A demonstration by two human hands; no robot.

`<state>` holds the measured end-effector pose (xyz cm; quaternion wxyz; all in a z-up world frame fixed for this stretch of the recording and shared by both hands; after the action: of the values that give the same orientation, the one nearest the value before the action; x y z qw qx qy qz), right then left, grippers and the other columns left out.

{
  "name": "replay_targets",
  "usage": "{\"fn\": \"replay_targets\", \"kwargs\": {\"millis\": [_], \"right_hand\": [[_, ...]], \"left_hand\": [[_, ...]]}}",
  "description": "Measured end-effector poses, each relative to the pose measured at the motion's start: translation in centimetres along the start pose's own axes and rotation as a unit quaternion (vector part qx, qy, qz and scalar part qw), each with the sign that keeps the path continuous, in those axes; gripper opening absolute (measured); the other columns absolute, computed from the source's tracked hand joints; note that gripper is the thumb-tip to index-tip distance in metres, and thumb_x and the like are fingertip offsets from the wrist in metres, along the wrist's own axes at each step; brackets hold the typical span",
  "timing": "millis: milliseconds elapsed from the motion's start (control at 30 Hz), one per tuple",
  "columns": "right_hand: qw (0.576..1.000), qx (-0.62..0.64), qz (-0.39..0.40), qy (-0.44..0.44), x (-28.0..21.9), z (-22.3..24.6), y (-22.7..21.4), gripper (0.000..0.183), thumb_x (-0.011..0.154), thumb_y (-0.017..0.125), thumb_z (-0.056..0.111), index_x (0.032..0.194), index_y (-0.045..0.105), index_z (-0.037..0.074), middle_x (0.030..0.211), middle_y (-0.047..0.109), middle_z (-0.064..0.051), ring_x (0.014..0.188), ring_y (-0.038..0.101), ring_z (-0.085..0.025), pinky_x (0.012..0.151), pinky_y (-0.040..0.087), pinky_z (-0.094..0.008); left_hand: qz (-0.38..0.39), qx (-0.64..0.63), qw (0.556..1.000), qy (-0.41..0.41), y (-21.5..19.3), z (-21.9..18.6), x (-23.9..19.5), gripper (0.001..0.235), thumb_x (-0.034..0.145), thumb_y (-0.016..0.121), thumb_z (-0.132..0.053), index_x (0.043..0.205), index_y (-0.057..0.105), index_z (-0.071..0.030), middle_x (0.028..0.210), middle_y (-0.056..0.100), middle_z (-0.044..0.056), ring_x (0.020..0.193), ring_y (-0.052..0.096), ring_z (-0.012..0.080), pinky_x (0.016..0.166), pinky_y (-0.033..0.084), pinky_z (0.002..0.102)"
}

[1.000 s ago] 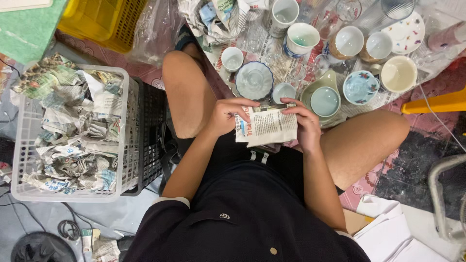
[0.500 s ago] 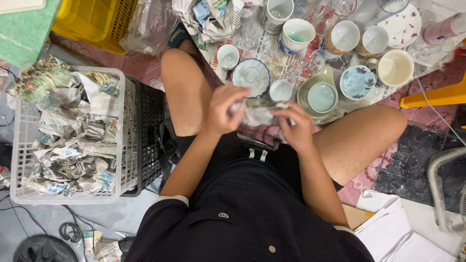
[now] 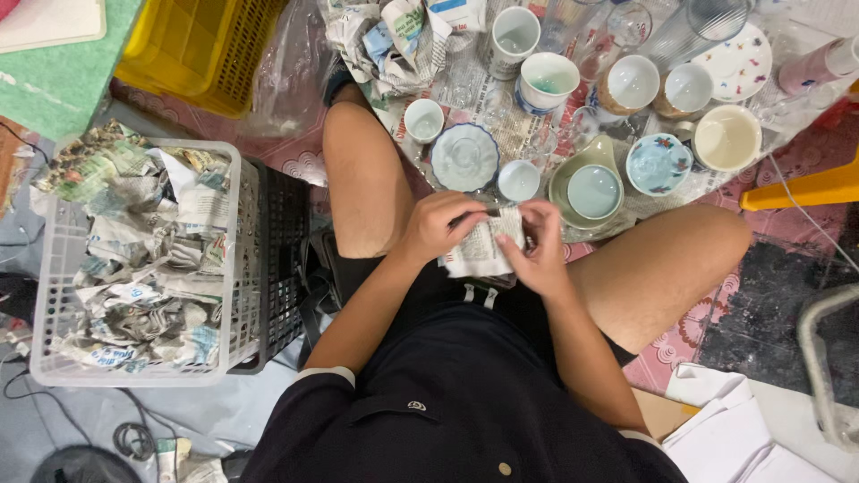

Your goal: The person sits on the floor and wraps individual ceramic cups with newspaper. They pick up a cup, fold a sheet of newspaper around it, and place the wrapped item into a nearby basket. The process is repeated for multiple cups.

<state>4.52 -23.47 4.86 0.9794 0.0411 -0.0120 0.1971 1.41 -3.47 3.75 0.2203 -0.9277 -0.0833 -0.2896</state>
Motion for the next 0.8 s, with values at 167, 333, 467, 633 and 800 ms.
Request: {"fn": "replay_targets", "kwargs": {"millis": [167,333,467,633,800], "right_hand": [[0.976,-0.200,-0.018,-0.088,-0.1,0.2,0.1,0.029,0.095,0.058,-0.001,0.124,0.063,0.002,0.110,0.070,-0.012,0.102,0.070,-0.021,0.093,0.053,-0.031],[0.949,-0.295,-0.026,-0.112,0.4,-0.6,-0.4,0.019,0.100,0.060,0.002,0.114,0.074,0.001,0.108,0.077,-0.016,0.100,0.075,-0.022,0.089,0.056,-0.033],[0.937,-0.312,-0.084,-0.131,-0.3,-0.8,-1.8,0.019,0.099,0.062,0.000,0.112,0.075,0.002,0.105,0.078,-0.015,0.096,0.075,-0.021,0.087,0.057,-0.032],[0.928,-0.331,-0.069,-0.158,-1.2,-1.6,-2.2,0.015,0.100,0.066,-0.002,0.111,0.076,0.001,0.096,0.076,-0.015,0.086,0.073,-0.019,0.082,0.056,-0.031],[0.923,-0.326,-0.026,-0.200,-1.5,-0.7,-0.1,0.014,0.103,0.064,-0.001,0.114,0.074,-0.001,0.100,0.075,-0.017,0.086,0.071,-0.018,0.083,0.055,-0.030]], "left_hand": [[0.016,-0.009,1.000,0.020,0.6,0.3,0.1,0.013,0.084,0.083,-0.007,0.093,0.074,-0.005,0.085,0.071,0.010,0.076,0.069,0.0266,0.069,0.053,0.037],[0.032,-0.024,0.999,0.015,0.2,0.9,0.4,0.014,0.085,0.082,-0.008,0.096,0.074,-0.005,0.085,0.071,0.009,0.074,0.069,0.0257,0.066,0.054,0.036],[0.047,0.001,0.999,0.000,-0.4,1.2,0.2,0.013,0.086,0.083,-0.015,0.092,0.076,-0.006,0.082,0.073,0.008,0.069,0.070,0.0238,0.062,0.055,0.034],[0.047,0.030,0.998,0.003,-3.7,0.8,-1.8,0.010,0.090,0.080,-0.021,0.089,0.078,-0.012,0.083,0.075,0.004,0.070,0.072,0.0206,0.063,0.056,0.032],[0.048,0.040,0.997,0.046,-6.7,-1.5,-2.9,0.014,0.093,0.076,-0.026,0.091,0.076,-0.012,0.084,0.074,0.003,0.075,0.072,0.0201,0.067,0.056,0.032]]}}
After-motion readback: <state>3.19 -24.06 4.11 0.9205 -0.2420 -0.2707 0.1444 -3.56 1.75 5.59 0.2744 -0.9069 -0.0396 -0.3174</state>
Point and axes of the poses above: each hand's wrist, its own x-axis towards the middle knuckle, its own y-axis out of the palm, z = x × y, the point moved 1 cm from there along x, towards the middle knuckle
